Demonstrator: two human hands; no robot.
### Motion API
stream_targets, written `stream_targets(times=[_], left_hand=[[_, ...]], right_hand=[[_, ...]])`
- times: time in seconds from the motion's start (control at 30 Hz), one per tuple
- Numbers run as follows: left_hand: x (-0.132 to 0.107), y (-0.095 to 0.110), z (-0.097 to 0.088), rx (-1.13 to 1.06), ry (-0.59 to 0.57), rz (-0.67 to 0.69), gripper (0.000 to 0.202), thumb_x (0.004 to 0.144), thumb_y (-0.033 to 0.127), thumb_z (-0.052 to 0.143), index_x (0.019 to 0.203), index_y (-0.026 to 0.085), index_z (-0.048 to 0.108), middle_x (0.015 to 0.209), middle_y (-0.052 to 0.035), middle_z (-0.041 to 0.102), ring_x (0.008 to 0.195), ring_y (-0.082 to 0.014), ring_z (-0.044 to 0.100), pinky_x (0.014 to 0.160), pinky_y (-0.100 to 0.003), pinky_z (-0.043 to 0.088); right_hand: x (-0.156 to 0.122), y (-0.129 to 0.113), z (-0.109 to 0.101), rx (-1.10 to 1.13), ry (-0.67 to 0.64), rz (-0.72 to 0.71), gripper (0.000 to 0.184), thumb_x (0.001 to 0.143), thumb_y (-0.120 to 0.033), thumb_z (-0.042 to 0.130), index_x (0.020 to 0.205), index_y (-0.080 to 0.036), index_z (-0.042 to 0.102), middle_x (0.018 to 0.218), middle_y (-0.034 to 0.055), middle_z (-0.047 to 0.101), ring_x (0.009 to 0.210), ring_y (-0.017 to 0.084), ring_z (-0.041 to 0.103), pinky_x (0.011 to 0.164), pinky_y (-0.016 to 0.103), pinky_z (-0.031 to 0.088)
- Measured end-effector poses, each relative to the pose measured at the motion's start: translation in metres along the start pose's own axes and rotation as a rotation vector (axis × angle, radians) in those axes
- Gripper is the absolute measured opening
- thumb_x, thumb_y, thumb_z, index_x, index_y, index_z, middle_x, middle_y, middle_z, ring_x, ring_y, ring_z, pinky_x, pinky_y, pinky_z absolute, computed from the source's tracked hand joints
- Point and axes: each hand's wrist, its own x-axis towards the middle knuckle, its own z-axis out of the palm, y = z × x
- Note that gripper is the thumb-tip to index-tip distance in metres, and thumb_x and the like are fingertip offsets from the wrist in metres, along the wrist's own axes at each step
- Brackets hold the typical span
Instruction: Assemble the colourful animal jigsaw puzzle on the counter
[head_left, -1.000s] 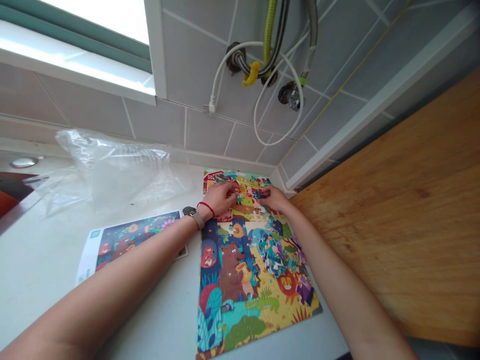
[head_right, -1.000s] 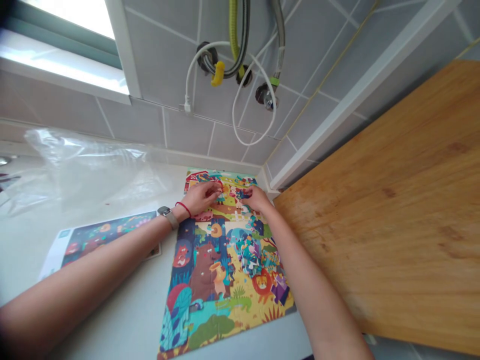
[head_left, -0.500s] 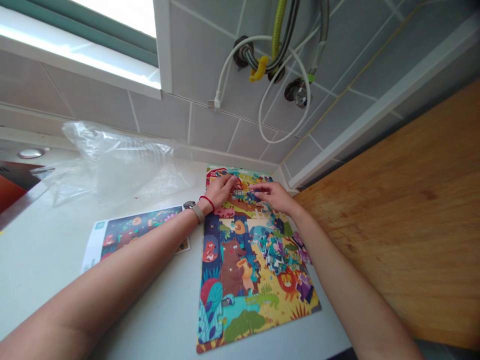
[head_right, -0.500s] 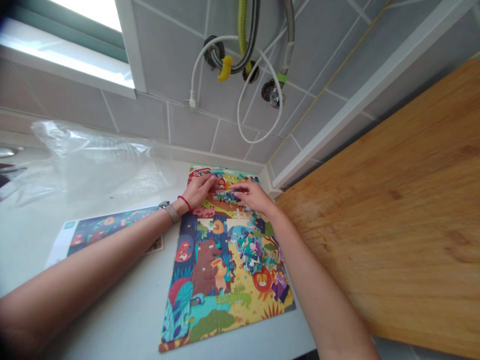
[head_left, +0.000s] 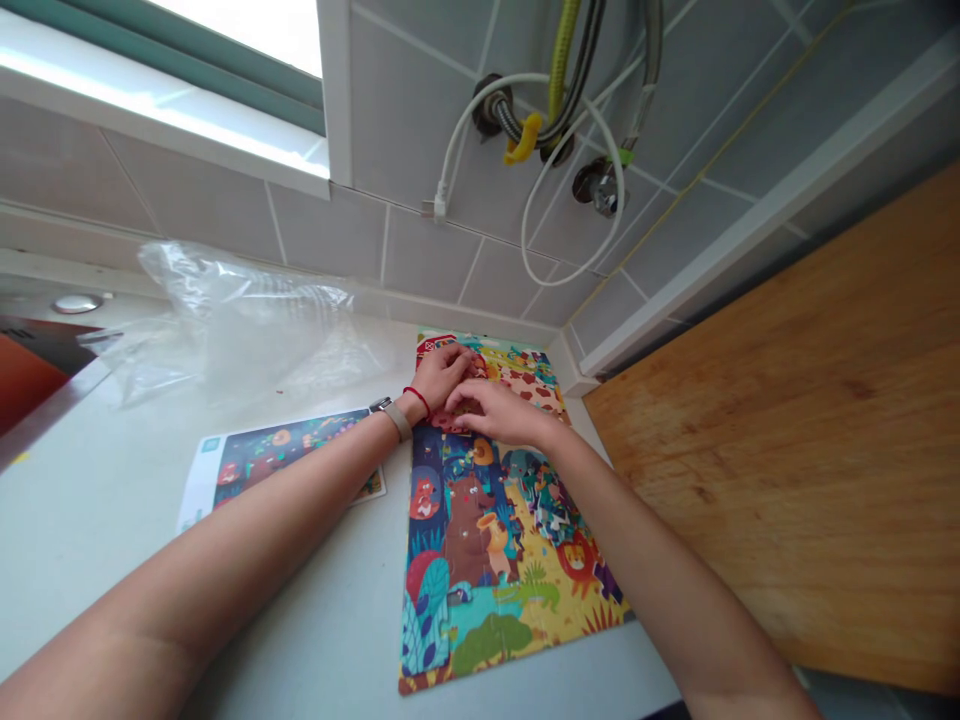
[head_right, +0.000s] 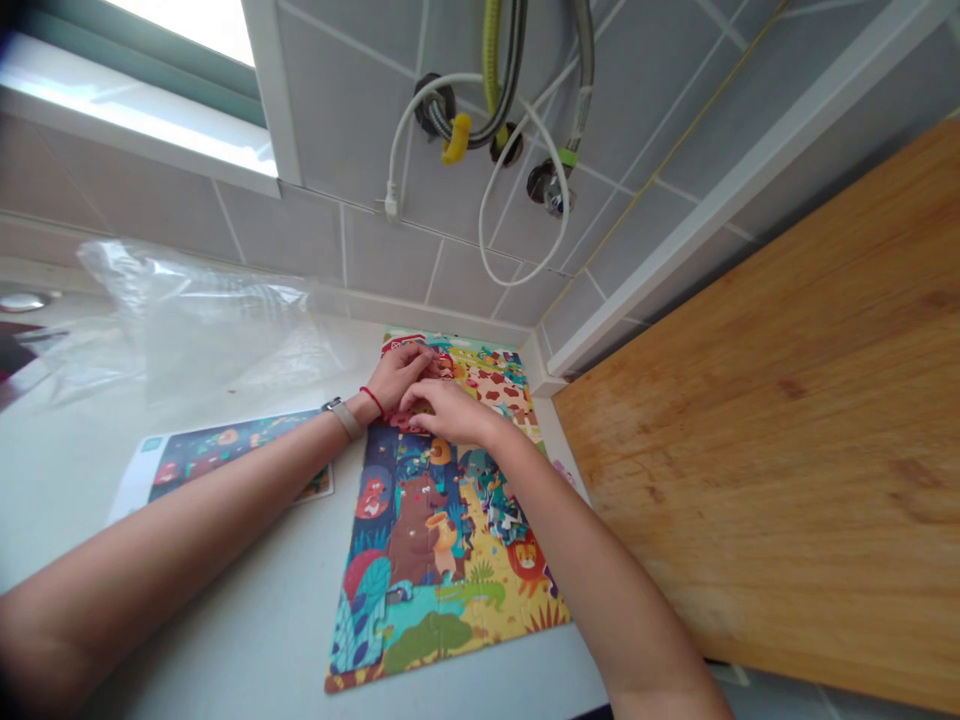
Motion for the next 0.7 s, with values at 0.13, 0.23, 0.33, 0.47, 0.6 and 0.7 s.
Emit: stream_targets(times=[0.13,0.23,0.33,0.47,0.6,0.7], left_hand=[[0.0,0.001,0.0,-0.001,0.004,-0.01,0.027,0.096,0.038,0.051,0.09,0.018,0.067,0.081,-0.0046,0.076,0.075,-0.0188,0.073,0.072,-0.03,0.059],[-0.001,0.003,0.001,0.019,0.001,-0.013,0.027,0.096,0.037,0.051,0.089,0.018,0.068,0.08,-0.0044,0.076,0.075,-0.0188,0.072,0.072,-0.03,0.058],[-0.003,0.006,0.001,0.06,-0.006,-0.008,0.027,0.095,0.038,0.054,0.086,0.018,0.068,0.08,-0.0042,0.076,0.074,-0.0193,0.071,0.07,-0.029,0.056],[-0.005,0.01,0.0,0.113,-0.017,0.009,0.028,0.094,0.04,0.054,0.084,0.018,0.069,0.082,-0.0048,0.076,0.076,-0.0201,0.07,0.068,-0.029,0.053],[-0.005,0.011,0.0,0.141,-0.029,0.018,0.028,0.095,0.039,0.052,0.085,0.018,0.069,0.084,-0.0052,0.077,0.078,-0.0205,0.071,0.069,-0.029,0.053],[-0.005,0.01,0.0,0.157,-0.029,0.019,0.029,0.095,0.039,0.052,0.085,0.018,0.069,0.082,-0.0052,0.077,0.076,-0.0204,0.071,0.069,-0.029,0.052]], right_hand=[[-0.021,-0.004,0.0,-0.196,0.022,0.052,0.023,0.084,-0.026,0.084,0.104,-0.017,0.077,0.107,0.0085,0.074,0.102,0.024,0.068,0.093,0.037,0.052],[-0.037,-0.006,0.01,-0.304,-0.037,0.054,0.056,0.075,-0.042,0.093,0.121,-0.017,0.074,0.119,0.0121,0.068,0.113,0.03,0.064,0.1,0.043,0.051],[-0.044,-0.002,0.021,-0.325,0.001,0.038,0.051,0.08,-0.039,0.089,0.124,-0.019,0.074,0.123,0.0117,0.066,0.118,0.029,0.063,0.106,0.043,0.049],[-0.042,0.007,0.025,-0.278,0.026,0.023,0.042,0.085,-0.036,0.085,0.123,-0.021,0.076,0.122,0.01,0.065,0.114,0.026,0.064,0.104,0.041,0.05],[-0.039,0.011,0.023,-0.288,0.015,0.0,0.042,0.09,-0.036,0.078,0.13,-0.021,0.074,0.123,0.0109,0.064,0.115,0.026,0.064,0.106,0.041,0.05],[-0.038,0.011,0.022,-0.299,0.005,0.006,0.043,0.091,-0.037,0.078,0.131,-0.022,0.074,0.123,0.0111,0.063,0.115,0.027,0.063,0.105,0.041,0.05]])
